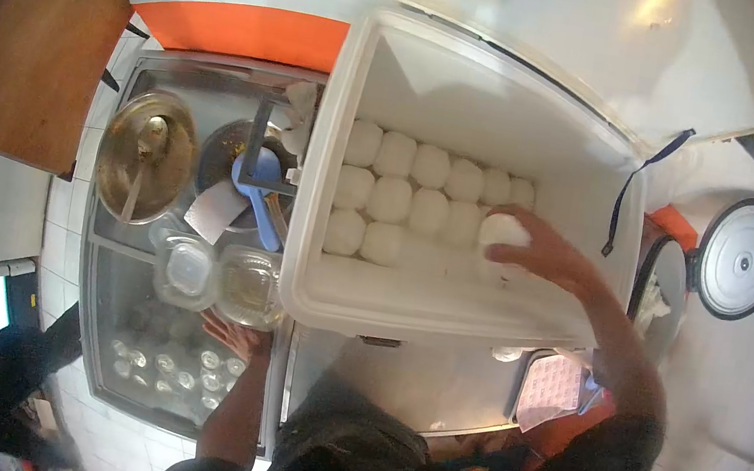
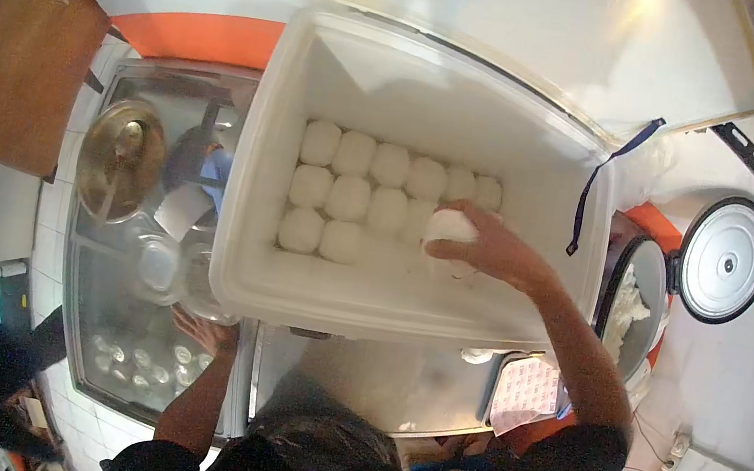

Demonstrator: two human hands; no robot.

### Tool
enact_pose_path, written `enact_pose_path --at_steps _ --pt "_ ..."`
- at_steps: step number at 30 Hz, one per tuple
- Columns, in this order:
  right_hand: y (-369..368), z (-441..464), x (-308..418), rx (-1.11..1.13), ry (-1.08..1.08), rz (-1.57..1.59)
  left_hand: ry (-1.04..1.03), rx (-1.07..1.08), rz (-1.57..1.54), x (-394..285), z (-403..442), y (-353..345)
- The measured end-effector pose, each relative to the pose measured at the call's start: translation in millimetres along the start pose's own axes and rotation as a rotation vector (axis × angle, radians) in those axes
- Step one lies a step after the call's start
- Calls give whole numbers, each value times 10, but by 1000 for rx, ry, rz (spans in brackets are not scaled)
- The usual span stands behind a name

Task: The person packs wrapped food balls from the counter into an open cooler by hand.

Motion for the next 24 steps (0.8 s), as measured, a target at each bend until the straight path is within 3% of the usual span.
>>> enact_pose_path --at_steps 1,2,6,9,13,15,16,18,19,21,24 --pt "-120 264 -298 -11 -38 -189 -13 -79 -66 -31 6 98" --pt "-304 419 -536 51 -115 -187 -30 -157 -129 -52 11 206" --pt "-742 612 -1086 71 -313 -246 -7 -32 -123 -91 115 323" --pt "-809 637 -1149 56 -439 -81 59 162 -124 -6 33 132" --pt "-828 711 -1343 71 -430 21 -14 -3 -104 -73 60 204" --pt "-796 563 -1077 215 -535 -60 -20 -29 -88 -106 93 298" --pt "-827 583 -1233 216 -536 -58 -4 4 -85 -103 97 290" --pt "-815 760 -1506 90 -234 -308 12 39 -81 -68 74 238" --pt "-841 766 -1599 89 -238 -308 3 17 -75 -61 61 208" --pt "-803 763 -1419 -6 37 -390 -12 -6 -76 -115 95 294" --pt "-771 716 -1386 -49 -138 -385 32 11 -131 -106 123 326"
Point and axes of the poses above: each hand's wrist, its own z-axis towards the middle knuckle, its own y-axis out of the back of the hand, x = y × z, the point moved 8 cm from there along z, towards the middle knuckle, and after that the axes turned 8 degrees about z, right-handed, at the moved point
